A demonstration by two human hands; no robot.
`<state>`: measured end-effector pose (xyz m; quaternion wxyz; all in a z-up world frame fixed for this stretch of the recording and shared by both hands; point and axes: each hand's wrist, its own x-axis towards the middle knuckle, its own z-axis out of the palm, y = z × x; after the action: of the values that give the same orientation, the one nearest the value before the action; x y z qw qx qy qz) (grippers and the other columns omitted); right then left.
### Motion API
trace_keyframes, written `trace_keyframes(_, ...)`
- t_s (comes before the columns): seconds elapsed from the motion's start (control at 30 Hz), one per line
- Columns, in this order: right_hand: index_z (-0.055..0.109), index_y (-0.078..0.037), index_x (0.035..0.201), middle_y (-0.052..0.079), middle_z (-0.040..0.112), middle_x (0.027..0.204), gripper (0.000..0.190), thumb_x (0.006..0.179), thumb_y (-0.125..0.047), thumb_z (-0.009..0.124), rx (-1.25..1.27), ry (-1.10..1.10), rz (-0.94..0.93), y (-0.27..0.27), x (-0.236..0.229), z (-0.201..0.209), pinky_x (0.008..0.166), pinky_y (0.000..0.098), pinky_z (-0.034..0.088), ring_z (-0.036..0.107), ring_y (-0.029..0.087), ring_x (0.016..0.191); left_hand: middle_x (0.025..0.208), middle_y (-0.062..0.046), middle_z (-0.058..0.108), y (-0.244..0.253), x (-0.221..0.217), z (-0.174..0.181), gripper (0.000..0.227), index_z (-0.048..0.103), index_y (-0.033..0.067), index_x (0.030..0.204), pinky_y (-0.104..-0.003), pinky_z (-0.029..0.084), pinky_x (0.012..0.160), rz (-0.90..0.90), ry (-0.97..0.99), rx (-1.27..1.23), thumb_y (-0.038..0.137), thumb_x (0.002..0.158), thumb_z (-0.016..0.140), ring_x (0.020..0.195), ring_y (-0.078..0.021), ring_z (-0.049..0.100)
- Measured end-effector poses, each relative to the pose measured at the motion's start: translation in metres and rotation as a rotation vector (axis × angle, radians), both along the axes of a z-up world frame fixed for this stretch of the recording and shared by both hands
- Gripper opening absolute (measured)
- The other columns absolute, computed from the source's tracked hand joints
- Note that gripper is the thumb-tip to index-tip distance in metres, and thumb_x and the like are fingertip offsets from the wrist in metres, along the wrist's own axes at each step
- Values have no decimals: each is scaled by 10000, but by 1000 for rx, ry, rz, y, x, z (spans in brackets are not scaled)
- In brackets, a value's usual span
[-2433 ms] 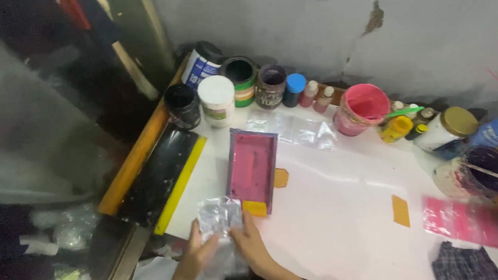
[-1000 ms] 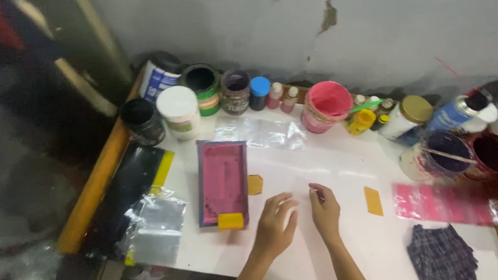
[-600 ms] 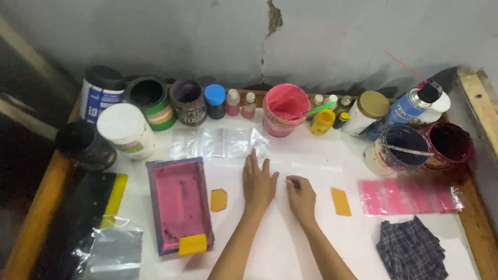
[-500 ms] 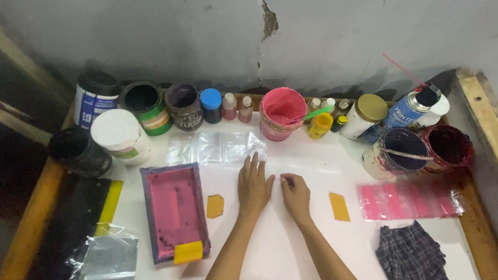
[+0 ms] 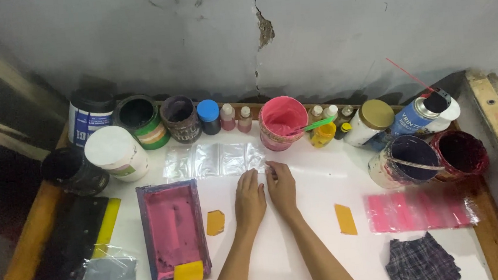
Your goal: The person stirs a pink substance in a container using a green spatula. They then pick up a clear plastic sheet, unfold it, and smooth it out on the table surface.
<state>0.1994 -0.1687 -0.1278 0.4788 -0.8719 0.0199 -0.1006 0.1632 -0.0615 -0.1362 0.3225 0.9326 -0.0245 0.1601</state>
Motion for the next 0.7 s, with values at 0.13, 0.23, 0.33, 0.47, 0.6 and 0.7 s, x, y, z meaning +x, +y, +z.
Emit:
trace_keyframes(0.13,698,-137,1292,124,652,1153,281,1022,-143,619,-17,-10,14,-5,-1,-16,904,387,620,713,308,1054,1397,-173,588,1,-3,8,389,579,-10,1386,-432,413,1164,-25,67,-47,129,1023,563,1378,-324,512)
trace_keyframes(0.23,682,-179,1332,123,644,1150,322,1016,-154,626,-76,-74,60,-5,-1,-15,900,401,616,701,318,1043,1391,-151,588,1,-1,5,383,588,20,1389,-437,417,1155,-4,20,-48,105,1016,576,1368,-313,515)
trace_keyframes(0.33,664,-188,1382,128,704,1026,351,1067,-139,517,0,-9,129,-5,-7,-5,904,406,598,722,298,997,1399,-90,595,1,-3,6,355,618,72,1370,-428,428,1129,-11,62,-28,104,1021,564,1369,-276,515)
trace_keyframes(0.47,694,-224,1339,62,729,1125,332,1090,-274,480,-10,-8,200,-4,-8,10,989,379,530,680,230,1096,1405,-58,583,-1,-1,1,379,619,118,1377,-436,439,1113,4,80,9,146,1000,603,1354,-266,515)
trace_keyframes(0.6,728,-207,1302,54,724,1243,311,1079,-266,519,12,-77,240,-4,-9,10,1033,374,497,649,233,1169,1440,-109,550,-1,-1,21,385,623,69,1361,-479,429,1119,33,56,23,169,989,619,1380,-322,484)
trace_keyframes(0.7,741,-230,1292,35,738,1248,295,1062,-240,556,57,-90,235,-4,-10,10,1037,372,496,650,226,1168,1522,-138,492,-5,-2,25,477,589,27,1388,-518,374,1154,41,51,59,190,948,670,1422,-360,427)
